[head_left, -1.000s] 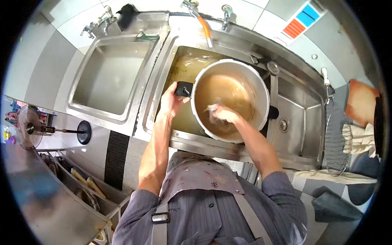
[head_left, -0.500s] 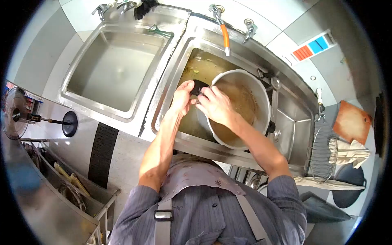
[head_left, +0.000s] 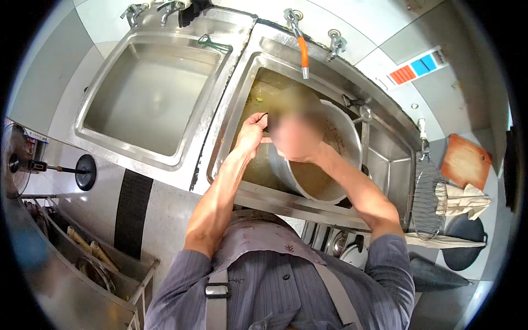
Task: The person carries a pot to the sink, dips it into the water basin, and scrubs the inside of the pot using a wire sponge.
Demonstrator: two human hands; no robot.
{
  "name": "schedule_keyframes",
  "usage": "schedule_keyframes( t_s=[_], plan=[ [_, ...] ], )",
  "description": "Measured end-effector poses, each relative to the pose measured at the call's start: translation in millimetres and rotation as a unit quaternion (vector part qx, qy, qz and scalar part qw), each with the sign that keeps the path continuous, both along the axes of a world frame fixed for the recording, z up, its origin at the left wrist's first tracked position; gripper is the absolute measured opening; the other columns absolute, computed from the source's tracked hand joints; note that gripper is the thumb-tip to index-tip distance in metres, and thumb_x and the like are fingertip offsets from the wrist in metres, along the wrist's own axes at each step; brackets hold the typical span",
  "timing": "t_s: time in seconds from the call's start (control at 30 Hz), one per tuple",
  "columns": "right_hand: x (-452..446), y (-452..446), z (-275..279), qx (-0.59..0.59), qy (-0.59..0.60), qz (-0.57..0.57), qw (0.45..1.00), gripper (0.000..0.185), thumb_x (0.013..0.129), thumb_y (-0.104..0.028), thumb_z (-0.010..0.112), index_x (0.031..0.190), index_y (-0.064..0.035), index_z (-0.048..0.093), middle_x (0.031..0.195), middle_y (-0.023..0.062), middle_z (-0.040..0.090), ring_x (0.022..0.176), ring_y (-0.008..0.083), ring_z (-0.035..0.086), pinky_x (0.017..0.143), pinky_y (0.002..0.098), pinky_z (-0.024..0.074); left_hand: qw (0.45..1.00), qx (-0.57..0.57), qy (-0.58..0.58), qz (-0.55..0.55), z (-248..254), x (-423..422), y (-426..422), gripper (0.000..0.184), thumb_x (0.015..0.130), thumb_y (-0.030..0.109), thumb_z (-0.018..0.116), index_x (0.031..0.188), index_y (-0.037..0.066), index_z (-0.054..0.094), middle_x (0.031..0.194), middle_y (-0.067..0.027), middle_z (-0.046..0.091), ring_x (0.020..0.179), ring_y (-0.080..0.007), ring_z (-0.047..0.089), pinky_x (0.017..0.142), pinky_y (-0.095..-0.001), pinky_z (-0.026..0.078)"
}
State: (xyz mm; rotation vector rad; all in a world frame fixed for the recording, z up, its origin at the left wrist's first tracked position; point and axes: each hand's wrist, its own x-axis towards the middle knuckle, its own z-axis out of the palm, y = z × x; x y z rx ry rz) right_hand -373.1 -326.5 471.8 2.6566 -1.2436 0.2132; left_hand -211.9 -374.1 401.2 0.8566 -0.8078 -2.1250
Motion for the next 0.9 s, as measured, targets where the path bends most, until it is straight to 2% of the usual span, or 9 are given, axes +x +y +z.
schedule_keyframes(
  t_s=[0.2, 0.3, 0.33, 0.43, 0.5, 0.7, 0.77, 0.83, 0.9],
  plan=[
    [-19.5, -1.0, -17.1, 0.045, 0.009, -0.032, 0.998, 0.013, 0.069, -0.015, 0.068, 0.07, -0.0088, 0.057, 0.077, 0.0049, 0.053, 0.081, 0.0262, 0.056, 0.07, 0.0412, 0.0487, 1.0, -0.011, -0.006, -0.011, -5.2, -5.2, -1.8, 0.018, 0.103, 0.02, 0.053, 0.108, 0.005, 0.061, 0.098, -0.0059, 0.068, 0.083, -0.0151, 0.067, 0.069, -0.0351, 0.062],
    [-24.9, 15.3, -20.4, 0.041, -0.074, -0.015, 0.996, 0.012, 0.076, -0.017, 0.068, 0.078, -0.0075, 0.061, 0.083, 0.0085, 0.056, 0.087, 0.0287, 0.059, 0.075, 0.0421, 0.0507, 1.0, 0.013, 0.009, -0.005, -6.5, -5.2, 3.0, 0.017, 0.102, 0.018, 0.054, 0.109, 0.004, 0.061, 0.098, -0.0051, 0.067, 0.079, -0.0142, 0.066, 0.069, -0.0332, 0.062],
    [-37.2, 10.0, -25.9, 0.061, -0.154, -0.108, 0.98, 0.013, 0.079, -0.019, 0.067, 0.082, -0.0067, 0.062, 0.086, 0.0103, 0.057, 0.09, 0.0297, 0.059, 0.077, 0.0424, 0.0511, 1.0, 0.01, 0.01, -0.005, -7.1, -6.7, 0.2, 0.017, 0.102, 0.018, 0.054, 0.109, 0.004, 0.061, 0.098, -0.0051, 0.067, 0.079, -0.0142, 0.066, 0.069, -0.0332, 0.062],
    [-55.3, 35.2, -21.6, 0.056, -0.192, -0.247, 0.948, 0.019, 0.087, -0.022, 0.064, 0.092, -0.0041, 0.066, 0.093, 0.0138, 0.06, 0.093, 0.0325, 0.06, 0.078, 0.0434, 0.051, 0.996, -0.039, -0.083, -0.005, -13.0, -9.3, -5.3, 0.022, 0.1, 0.022, 0.061, 0.109, 0.003, 0.062, 0.094, -0.0043, 0.066, 0.076, -0.0129, 0.064, 0.066, -0.0293, 0.059],
    [-41.9, 77.9, -6.6, 0.117, -0.219, -0.212, 0.945, 0.02, 0.091, -0.024, 0.061, 0.093, -0.0047, 0.066, 0.094, 0.0145, 0.06, 0.092, 0.0329, 0.061, 0.078, 0.0429, 0.0509, 0.964, -0.152, -0.215, -0.042, -14.9, -8.2, -10.6, 0.03, 0.096, 0.028, 0.066, 0.108, 0.001, 0.064, 0.087, -0.0049, 0.066, 0.074, -0.0113, 0.064, 0.063, -0.0258, 0.055],
    [-11.3, 140.6, -50.7, 0.213, -0.351, -0.193, 0.891, 0.016, 0.089, -0.018, 0.062, 0.083, -0.0025, 0.06, 0.09, 0.0137, 0.059, 0.084, 0.0334, 0.059, 0.072, 0.043, 0.0512, 0.875, -0.277, -0.398, 0.015, 6.6, -16.3, -2.7, 0.049, 0.09, 0.039, 0.069, 0.112, -0.005, 0.067, 0.098, -0.0234, 0.072, 0.093, -0.0317, 0.071, 0.083, -0.0409, 0.053],
    [-12.4, 139.9, -62.5, 0.03, -0.194, -0.107, 0.975, 0.01, 0.081, -0.011, 0.065, 0.08, -0.0027, 0.059, 0.086, 0.0123, 0.057, 0.082, 0.0318, 0.058, 0.069, 0.0411, 0.0516, 0.862, -0.266, -0.43, 0.016, 9.0, -19.5, -3.1, 0.051, 0.089, 0.039, 0.07, 0.111, -0.006, 0.067, 0.101, -0.0252, 0.071, 0.095, -0.0345, 0.07, 0.086, -0.0427, 0.052],
    [-12.1, 143.2, -65.7, 0.033, -0.273, -0.108, 0.955, 0.01, 0.076, -0.009, 0.066, 0.078, -0.0033, 0.058, 0.085, 0.0114, 0.056, 0.08, 0.0297, 0.057, 0.066, 0.0402, 0.0519, 0.869, -0.266, -0.416, 0.034, 5.4, -20.4, 2.8, 0.052, 0.088, 0.041, 0.071, 0.11, -0.006, 0.067, 0.101, -0.0252, 0.072, 0.096, -0.0352, 0.07, 0.088, -0.0431, 0.051],
    [-22.1, 144.2, -69.5, 0.016, -0.192, -0.066, 0.979, 0.009, 0.078, -0.008, 0.065, 0.078, -0.0036, 0.058, 0.084, 0.012, 0.055, 0.08, 0.0301, 0.057, 0.066, 0.0403, 0.0518, 0.897, -0.202, -0.394, 0.008, -4.0, -20.2, 2.0, 0.051, 0.088, 0.04, 0.072, 0.109, -0.006, 0.066, 0.087, -0.0185, 0.07, 0.076, -0.0216, 0.069, 0.063, -0.0371, 0.054]
  ],
)
